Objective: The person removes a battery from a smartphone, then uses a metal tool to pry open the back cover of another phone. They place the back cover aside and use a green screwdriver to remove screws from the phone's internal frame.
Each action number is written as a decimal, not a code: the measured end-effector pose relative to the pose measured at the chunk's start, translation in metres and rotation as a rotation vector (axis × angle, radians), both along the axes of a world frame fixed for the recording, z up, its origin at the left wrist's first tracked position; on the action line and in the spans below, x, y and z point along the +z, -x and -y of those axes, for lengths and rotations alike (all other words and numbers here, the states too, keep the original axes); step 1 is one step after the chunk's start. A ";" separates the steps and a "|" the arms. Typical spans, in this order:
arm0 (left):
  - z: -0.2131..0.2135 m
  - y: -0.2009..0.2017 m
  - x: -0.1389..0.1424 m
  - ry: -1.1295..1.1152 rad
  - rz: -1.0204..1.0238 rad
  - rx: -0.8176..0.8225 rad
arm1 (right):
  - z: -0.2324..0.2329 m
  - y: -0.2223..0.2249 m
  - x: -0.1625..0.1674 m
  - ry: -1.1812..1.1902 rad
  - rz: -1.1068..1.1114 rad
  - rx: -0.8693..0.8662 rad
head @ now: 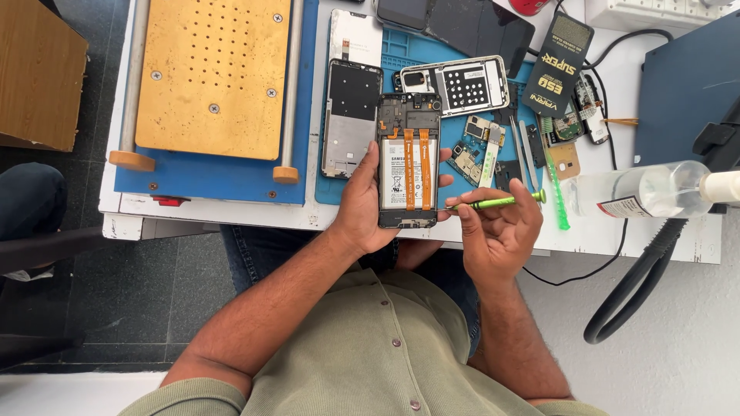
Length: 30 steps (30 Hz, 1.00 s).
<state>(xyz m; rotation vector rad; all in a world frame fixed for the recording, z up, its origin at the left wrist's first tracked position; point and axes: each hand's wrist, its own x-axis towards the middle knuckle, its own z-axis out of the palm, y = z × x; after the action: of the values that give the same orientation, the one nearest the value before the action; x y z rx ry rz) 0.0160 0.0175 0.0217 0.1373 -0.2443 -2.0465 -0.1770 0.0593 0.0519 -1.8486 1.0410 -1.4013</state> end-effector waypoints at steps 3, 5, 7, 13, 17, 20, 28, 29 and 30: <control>0.000 0.001 -0.001 0.009 0.013 0.006 | 0.001 0.000 -0.003 0.046 -0.017 0.009; -0.001 0.001 -0.002 0.012 0.005 0.008 | 0.002 0.000 -0.003 0.054 -0.026 0.020; 0.000 0.002 -0.003 0.017 -0.015 0.006 | 0.002 0.000 -0.003 0.056 -0.046 0.030; -0.001 0.004 -0.004 0.025 0.039 -0.005 | 0.003 0.001 0.010 -0.120 -0.117 0.052; 0.000 0.005 -0.004 0.007 0.040 -0.011 | 0.010 -0.002 0.016 -0.336 0.110 0.019; 0.001 0.005 -0.003 -0.001 0.010 0.005 | 0.014 -0.005 0.018 -0.432 0.247 0.020; 0.002 0.004 -0.002 -0.042 0.016 0.002 | 0.023 -0.006 0.017 -0.585 0.442 0.044; 0.002 0.005 -0.002 -0.038 0.012 0.004 | 0.024 -0.006 0.016 -0.601 0.461 0.039; 0.002 0.005 -0.003 -0.036 0.007 0.006 | 0.024 -0.005 0.016 -0.620 0.481 0.035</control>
<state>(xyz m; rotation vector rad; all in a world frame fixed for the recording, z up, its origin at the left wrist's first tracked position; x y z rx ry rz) 0.0114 0.0154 0.0188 0.1678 -0.2111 -2.0452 -0.1715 0.0351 0.0677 -1.0183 1.0259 -1.2279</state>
